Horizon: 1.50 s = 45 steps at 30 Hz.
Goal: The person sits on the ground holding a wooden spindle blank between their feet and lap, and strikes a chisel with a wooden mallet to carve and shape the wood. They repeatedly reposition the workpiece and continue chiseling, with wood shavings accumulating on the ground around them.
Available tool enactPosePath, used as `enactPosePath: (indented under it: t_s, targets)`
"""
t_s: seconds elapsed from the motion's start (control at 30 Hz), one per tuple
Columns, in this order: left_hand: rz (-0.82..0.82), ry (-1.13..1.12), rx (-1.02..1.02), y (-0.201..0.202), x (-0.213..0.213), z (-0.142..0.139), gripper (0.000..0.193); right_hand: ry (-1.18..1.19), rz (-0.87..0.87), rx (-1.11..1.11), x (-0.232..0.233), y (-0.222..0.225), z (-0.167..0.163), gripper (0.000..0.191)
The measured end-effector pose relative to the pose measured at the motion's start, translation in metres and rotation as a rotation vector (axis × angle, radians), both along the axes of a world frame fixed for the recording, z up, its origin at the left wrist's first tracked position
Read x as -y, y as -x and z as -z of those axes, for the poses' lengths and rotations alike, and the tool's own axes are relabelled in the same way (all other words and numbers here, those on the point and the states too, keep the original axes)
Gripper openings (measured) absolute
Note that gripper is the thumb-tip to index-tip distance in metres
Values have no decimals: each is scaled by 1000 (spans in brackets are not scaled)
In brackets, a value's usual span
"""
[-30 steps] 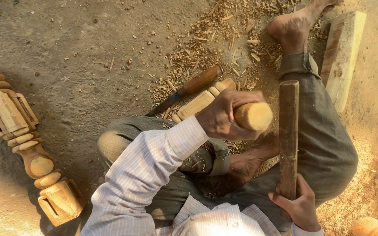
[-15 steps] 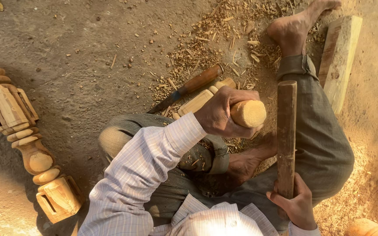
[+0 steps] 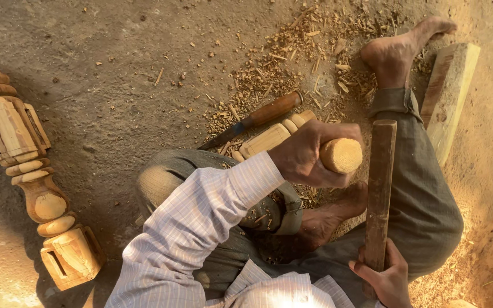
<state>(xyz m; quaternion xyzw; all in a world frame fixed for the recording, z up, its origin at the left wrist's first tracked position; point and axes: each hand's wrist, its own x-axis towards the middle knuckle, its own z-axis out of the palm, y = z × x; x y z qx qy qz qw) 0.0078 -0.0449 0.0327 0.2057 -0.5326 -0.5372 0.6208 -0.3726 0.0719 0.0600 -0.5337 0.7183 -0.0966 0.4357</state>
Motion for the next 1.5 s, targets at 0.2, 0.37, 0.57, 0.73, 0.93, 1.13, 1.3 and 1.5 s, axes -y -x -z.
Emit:
enactPosePath:
  t_s: [0.2, 0.37, 0.57, 0.73, 0.93, 1.13, 1.3, 1.5]
  targets:
    - [-41, 2, -48, 4, 1, 4, 30, -6, 5, 1, 2, 1, 1, 53]
    - [-108, -9, -4, 8, 1, 7, 31, -30, 46, 98, 3, 0, -1, 65]
    - [-114, 22, 2, 10, 6, 11, 33, 74, -80, 206, 16, -11, -19, 68]
    - [-129, 29, 46, 12, 8, 13, 36, 118, -145, 314, 38, -18, -53, 64]
    - [-74, 40, -29, 12, 6, 15, 34, 322, -632, -18, 75, -40, -106, 66]
    - [-131, -9, 35, 18, 4, 21, 37, 33, -566, -72, 90, -61, -141, 50]
    - [-144, -1, 94, 24, 3, 27, 42, 282, -710, -87, 88, -34, -132, 40]
    - [-126, -10, 147, 24, 0, 25, 45, 239, -816, -293, 93, -22, -122, 54]
